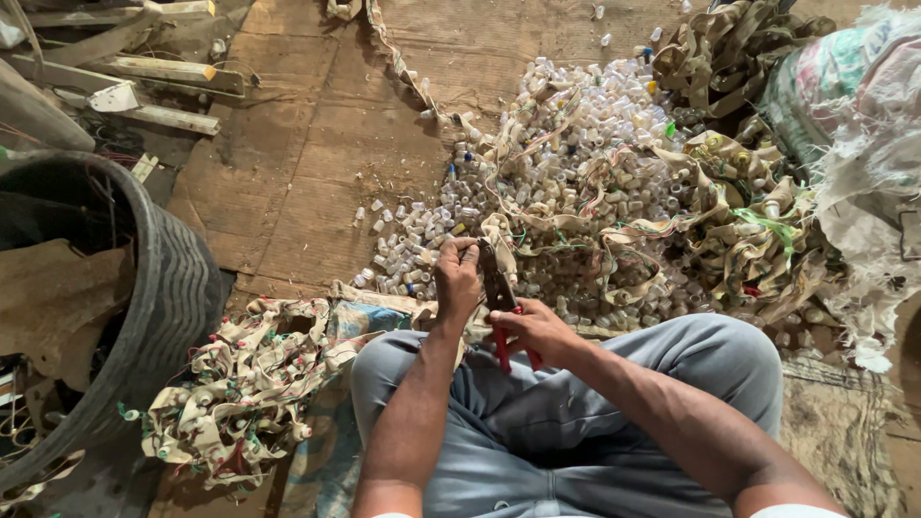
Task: The person sits on the floor and removes plastic bottle caps from a tangled web of plastic strips. They use their hands to pull the caps off and a pair of pliers to cut the plastic strips, separating the components.
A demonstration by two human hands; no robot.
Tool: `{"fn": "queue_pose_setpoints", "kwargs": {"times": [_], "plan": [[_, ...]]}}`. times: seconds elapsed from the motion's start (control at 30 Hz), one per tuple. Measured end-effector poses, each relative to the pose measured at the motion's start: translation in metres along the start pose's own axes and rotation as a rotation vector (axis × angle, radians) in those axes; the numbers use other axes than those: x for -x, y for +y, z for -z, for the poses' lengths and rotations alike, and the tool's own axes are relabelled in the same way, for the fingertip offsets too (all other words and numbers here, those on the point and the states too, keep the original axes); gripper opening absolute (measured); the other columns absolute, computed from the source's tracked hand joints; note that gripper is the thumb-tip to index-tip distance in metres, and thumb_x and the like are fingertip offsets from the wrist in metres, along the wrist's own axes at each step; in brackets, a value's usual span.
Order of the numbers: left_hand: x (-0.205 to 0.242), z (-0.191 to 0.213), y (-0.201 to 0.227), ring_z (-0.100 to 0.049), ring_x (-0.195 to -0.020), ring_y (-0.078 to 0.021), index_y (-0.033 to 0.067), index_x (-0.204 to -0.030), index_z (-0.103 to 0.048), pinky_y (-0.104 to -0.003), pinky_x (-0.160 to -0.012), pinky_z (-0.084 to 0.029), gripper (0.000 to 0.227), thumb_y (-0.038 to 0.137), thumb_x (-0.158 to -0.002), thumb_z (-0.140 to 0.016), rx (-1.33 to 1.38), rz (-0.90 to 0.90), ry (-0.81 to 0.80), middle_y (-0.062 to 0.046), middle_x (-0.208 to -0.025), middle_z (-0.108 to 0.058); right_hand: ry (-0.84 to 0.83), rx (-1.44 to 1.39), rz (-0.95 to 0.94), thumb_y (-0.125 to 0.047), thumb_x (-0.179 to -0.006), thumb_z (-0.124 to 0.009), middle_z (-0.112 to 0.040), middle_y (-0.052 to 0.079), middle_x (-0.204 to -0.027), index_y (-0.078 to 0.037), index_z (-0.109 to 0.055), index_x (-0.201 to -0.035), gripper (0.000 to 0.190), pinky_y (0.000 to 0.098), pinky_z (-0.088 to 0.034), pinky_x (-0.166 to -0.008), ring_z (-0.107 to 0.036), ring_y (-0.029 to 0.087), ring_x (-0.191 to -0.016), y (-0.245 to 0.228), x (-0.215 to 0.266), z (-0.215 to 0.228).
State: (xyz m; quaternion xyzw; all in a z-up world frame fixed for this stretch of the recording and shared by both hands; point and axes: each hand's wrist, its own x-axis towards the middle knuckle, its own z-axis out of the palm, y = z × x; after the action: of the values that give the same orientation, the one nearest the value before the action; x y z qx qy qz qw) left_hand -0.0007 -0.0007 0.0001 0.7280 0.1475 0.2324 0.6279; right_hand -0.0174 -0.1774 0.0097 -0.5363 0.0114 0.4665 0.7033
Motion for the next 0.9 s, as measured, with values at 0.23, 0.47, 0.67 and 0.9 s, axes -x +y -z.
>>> {"fn": "queue_pose_setpoints", "kwargs": {"times": [0.23, 0.47, 0.67, 0.9], "plan": [[0.003, -0.003, -0.004, -0.065, -0.085, -0.0159, 0.0035, -0.106, -0.066, -0.03, -0.08, -0.053, 0.01, 0.011, -0.101, -0.063, -0.017, -0.017, 0.016, -0.006, -0.092, -0.07, -0.048, -0.26, -0.093, -0.016, -0.097, -0.064, -0.073, 0.018, -0.099, 0.001, -0.06, -0.114, 0.025, 0.0526, -0.065, -0.074, -0.074, 0.035, -0.087, -0.012, 0.014, -0.018], [0.002, -0.005, -0.011, -0.061, -0.086, -0.0153, 0.0028, -0.107, -0.065, -0.029, -0.079, -0.051, 0.008, 0.009, -0.102, -0.062, 0.093, 0.024, -0.009, -0.006, -0.093, -0.066, -0.023, -0.264, -0.111, -0.015, -0.096, -0.062, -0.074, 0.016, -0.095, 0.0, -0.06, -0.11, 0.021, 0.0512, -0.065, -0.073, -0.075, 0.032, -0.081, -0.014, 0.017, -0.023], [0.004, -0.004, -0.005, -0.061, -0.084, -0.013, 0.0037, -0.105, -0.065, -0.028, -0.078, -0.051, 0.009, 0.01, -0.1, -0.062, 0.017, 0.031, 0.0, -0.003, -0.09, -0.067, 0.105, -0.189, -0.169, -0.041, -0.099, -0.062, -0.059, 0.005, -0.071, -0.006, -0.064, -0.095, 0.035, 0.0372, -0.05, -0.05, -0.057, 0.02, -0.057, -0.007, 0.01, -0.028], [0.006, -0.004, 0.006, -0.059, -0.083, -0.016, 0.0029, -0.106, -0.065, -0.03, -0.075, -0.05, 0.009, 0.01, -0.105, -0.06, 0.071, 0.012, 0.011, -0.006, -0.091, -0.066, 0.11, -0.089, -0.052, -0.043, -0.101, -0.064, -0.039, -0.003, -0.056, -0.013, -0.048, -0.078, 0.041, 0.0302, -0.029, -0.034, -0.034, 0.011, -0.039, -0.001, 0.013, -0.028]]}}
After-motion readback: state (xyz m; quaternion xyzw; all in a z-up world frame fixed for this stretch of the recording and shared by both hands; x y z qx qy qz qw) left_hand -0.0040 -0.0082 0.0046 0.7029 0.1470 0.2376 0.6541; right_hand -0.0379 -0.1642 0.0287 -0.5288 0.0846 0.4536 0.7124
